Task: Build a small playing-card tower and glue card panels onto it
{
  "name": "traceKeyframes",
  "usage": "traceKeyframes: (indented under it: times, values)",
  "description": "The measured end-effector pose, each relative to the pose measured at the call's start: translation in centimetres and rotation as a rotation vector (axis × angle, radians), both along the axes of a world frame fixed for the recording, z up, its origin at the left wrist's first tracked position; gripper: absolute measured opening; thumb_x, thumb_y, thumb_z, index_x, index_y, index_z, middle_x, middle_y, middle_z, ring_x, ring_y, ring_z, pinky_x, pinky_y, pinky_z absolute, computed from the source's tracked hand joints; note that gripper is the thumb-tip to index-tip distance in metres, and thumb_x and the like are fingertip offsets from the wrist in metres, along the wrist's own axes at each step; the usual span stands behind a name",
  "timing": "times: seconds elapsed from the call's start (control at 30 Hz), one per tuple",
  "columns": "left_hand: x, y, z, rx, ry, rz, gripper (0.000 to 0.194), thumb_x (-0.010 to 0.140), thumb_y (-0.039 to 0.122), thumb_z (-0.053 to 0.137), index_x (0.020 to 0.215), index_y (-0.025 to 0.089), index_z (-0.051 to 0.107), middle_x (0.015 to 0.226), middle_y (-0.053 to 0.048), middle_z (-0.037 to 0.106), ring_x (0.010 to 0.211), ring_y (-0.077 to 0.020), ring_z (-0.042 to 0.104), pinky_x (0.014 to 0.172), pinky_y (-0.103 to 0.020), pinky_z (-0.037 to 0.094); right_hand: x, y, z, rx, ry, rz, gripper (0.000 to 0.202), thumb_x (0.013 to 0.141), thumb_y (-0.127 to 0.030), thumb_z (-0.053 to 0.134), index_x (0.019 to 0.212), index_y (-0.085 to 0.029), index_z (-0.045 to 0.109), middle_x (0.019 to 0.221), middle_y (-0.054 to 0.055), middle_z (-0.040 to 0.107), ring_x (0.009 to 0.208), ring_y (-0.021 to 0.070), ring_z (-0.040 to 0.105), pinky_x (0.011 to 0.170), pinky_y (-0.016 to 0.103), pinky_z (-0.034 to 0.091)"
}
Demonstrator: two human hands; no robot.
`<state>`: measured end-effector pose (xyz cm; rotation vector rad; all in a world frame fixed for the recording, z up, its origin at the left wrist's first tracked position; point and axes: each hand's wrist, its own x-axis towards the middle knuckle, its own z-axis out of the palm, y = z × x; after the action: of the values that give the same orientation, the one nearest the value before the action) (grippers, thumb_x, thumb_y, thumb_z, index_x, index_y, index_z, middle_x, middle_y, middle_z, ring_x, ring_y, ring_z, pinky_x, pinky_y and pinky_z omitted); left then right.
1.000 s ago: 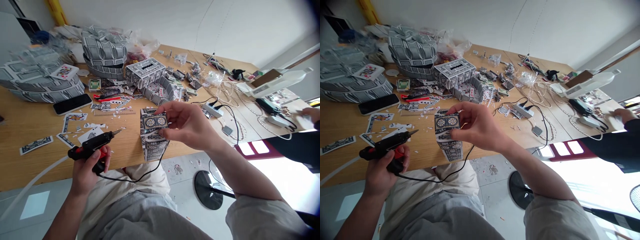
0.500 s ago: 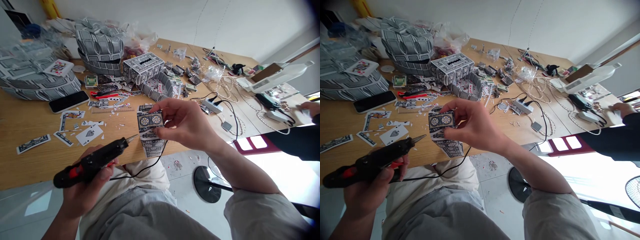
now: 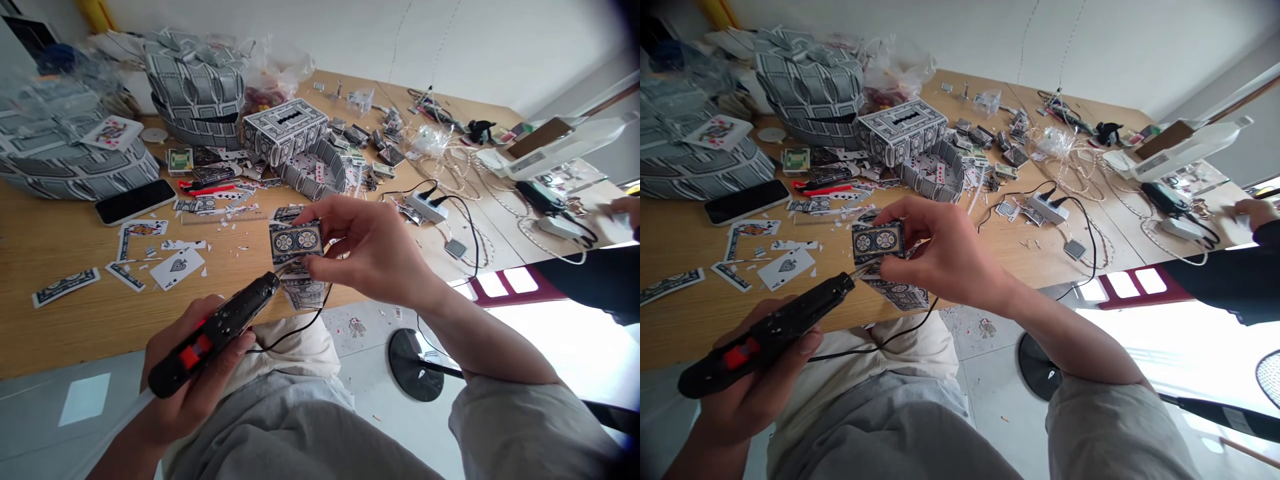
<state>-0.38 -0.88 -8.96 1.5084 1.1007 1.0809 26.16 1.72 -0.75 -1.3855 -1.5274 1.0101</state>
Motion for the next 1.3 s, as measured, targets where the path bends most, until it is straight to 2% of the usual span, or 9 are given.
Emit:
traceKeyframes:
  times: [0.23, 0.37, 0.5, 0.67, 0.73, 0.93, 1.07, 1.3]
  values:
    - [-0.1, -0.2, -0.3, 0.032, 0.044, -0.008, 0.020, 0.086, 0.040, 0.086, 0.099, 0.027, 0.077, 0.079, -0.001, 0.067, 0.064, -0.0191, 0.057, 0.053, -0.029, 0.043, 0.2, -0.1, -0.2, 0.023, -0.021, 0.003, 0.034, 0.078, -0.020, 0.089, 0.110, -0.018, 0.078, 0.082, 0.001, 0.070, 0.075, 0.0165, 0.068, 0.063, 0.029, 0.056]
    - [0.0, -0.1, 0.1, 0.061, 0.106, 0.014, 0.023, 0.086, 0.046, 0.086, 0.093, 0.027, 0.076, 0.078, -0.002, 0.066, 0.068, -0.0205, 0.059, 0.053, -0.030, 0.041, 0.2, -0.2, -0.1, 0.038, -0.039, -0.009, 0.033, 0.078, -0.019, 0.089, 0.110, -0.018, 0.077, 0.084, 0.001, 0.070, 0.075, 0.0154, 0.065, 0.063, 0.028, 0.056]
    - [-0.1, 0.0, 0.5, 0.130, 0.222, -0.008, 0.024, 0.089, 0.050, 0.082, 0.095, 0.029, 0.073, 0.079, 0.000, 0.067, 0.070, -0.0205, 0.060, 0.059, -0.029, 0.045, 0.3, -0.2, -0.1, 0.041, -0.069, -0.006, 0.037, 0.078, -0.020, 0.089, 0.113, -0.019, 0.077, 0.086, 0.001, 0.070, 0.077, 0.0162, 0.066, 0.063, 0.028, 0.056]
    - [-0.1, -0.1, 0.9, 0.156, 0.227, 0.009, 0.024, 0.090, 0.049, 0.082, 0.093, 0.027, 0.072, 0.077, 0.001, 0.065, 0.067, -0.0177, 0.059, 0.061, -0.028, 0.045, 0.3, -0.3, -0.2, 0.073, -0.110, -0.020, 0.038, 0.078, -0.018, 0.089, 0.114, -0.018, 0.077, 0.086, 0.001, 0.070, 0.079, 0.0170, 0.067, 0.066, 0.030, 0.057]
    - [0.1, -0.2, 1.0, 0.172, 0.230, 0.014, 0.023, 0.092, 0.048, 0.080, 0.094, 0.026, 0.072, 0.078, 0.002, 0.066, 0.068, -0.0171, 0.059, 0.061, -0.027, 0.045, 0.3, -0.3, -0.2, 0.086, -0.120, -0.017, 0.038, 0.078, -0.017, 0.088, 0.114, -0.018, 0.077, 0.085, 0.001, 0.069, 0.078, 0.0164, 0.067, 0.065, 0.029, 0.057]
    - [0.4, -0.3, 0.9, 0.298, 0.316, -0.034, 0.008, 0.099, 0.030, 0.070, 0.102, 0.024, 0.066, 0.080, 0.004, 0.065, 0.067, -0.0140, 0.059, 0.060, -0.025, 0.044, 0.3, -0.3, -0.4, 0.122, -0.111, -0.016, 0.038, 0.077, -0.015, 0.087, 0.114, -0.016, 0.077, 0.082, -0.001, 0.069, 0.075, 0.0139, 0.066, 0.063, 0.026, 0.055]
    - [0.0, 0.0, 0.7, 0.306, 0.308, -0.048, 0.007, 0.100, 0.029, 0.070, 0.104, 0.024, 0.066, 0.081, 0.004, 0.066, 0.066, -0.0133, 0.060, 0.061, -0.025, 0.046, 0.3, -0.3, -0.3, 0.122, -0.108, -0.027, 0.037, 0.078, -0.014, 0.086, 0.114, -0.016, 0.077, 0.082, 0.000, 0.069, 0.075, 0.0145, 0.067, 0.062, 0.026, 0.055]
    - [0.2, 0.2, 0.8, 0.324, 0.233, -0.070, 0.007, 0.100, 0.031, 0.071, 0.103, 0.025, 0.068, 0.090, 0.000, 0.071, 0.079, -0.0183, 0.069, 0.065, -0.029, 0.050, 0.3, -0.2, -0.4, 0.124, -0.095, 0.001, 0.036, 0.079, -0.012, 0.085, 0.114, -0.015, 0.077, 0.081, -0.001, 0.070, 0.073, 0.0140, 0.068, 0.062, 0.025, 0.056]
